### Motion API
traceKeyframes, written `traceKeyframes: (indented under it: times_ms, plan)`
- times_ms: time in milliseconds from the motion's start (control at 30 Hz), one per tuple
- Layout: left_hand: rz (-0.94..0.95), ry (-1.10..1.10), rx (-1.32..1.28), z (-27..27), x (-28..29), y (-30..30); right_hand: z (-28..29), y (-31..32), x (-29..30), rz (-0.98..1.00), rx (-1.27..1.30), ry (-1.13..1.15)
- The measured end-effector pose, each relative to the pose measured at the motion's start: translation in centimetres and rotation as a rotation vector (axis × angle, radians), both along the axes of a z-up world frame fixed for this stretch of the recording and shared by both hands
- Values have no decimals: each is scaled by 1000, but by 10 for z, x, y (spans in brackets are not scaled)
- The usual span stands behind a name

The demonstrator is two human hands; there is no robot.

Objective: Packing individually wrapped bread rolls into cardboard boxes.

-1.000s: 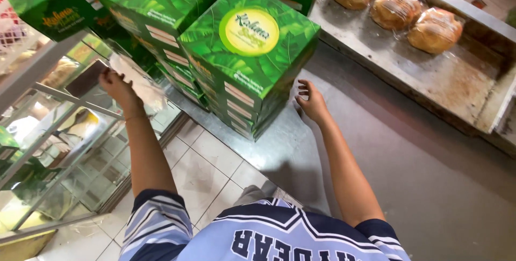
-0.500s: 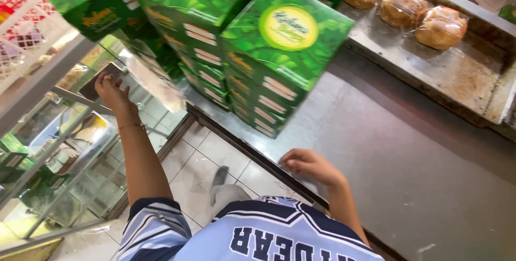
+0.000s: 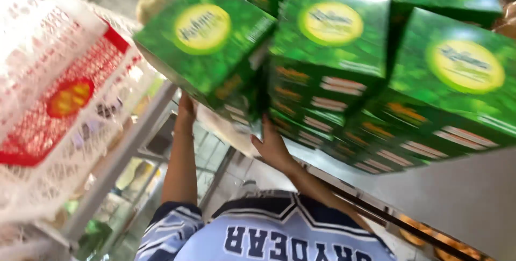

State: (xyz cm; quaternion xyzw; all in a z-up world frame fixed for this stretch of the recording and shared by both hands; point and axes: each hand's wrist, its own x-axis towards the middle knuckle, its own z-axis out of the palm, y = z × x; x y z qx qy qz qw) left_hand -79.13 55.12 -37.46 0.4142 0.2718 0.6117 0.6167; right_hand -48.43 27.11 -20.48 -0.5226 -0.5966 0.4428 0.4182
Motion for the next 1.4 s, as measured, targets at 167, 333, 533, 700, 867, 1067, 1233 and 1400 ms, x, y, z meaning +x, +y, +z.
traceKeyframes:
  times_ms: [167,333,533,700,867,1067,1233,1400]
  plan:
    - [-363,-223,-288,-78,-2,45,-63,31,-43,-455,44,-428]
    - [-406,255,193,-28,32,20,-36,49,-65,-640,-4,-353]
    - [-592,-121,-262,-27,39,0,-33,49,-86,-639,166,-113]
    - [-594,-175,-258,-54,21,-9,-29,39,-97,-538,126,113]
    - [-561,-149,-223,4,-5,-66,-39,17,-96,-548,184,-175]
    - [-550,-90,-267,25,-17,-133,-62,-14,-74,-564,154,-224]
    - [-531,-34,-300,8,-31,-209,-85,-63,-51,-570,132,-258]
    - [-519,14,-368,-19,-31,-330,-110,-162,-15,-579,74,-301]
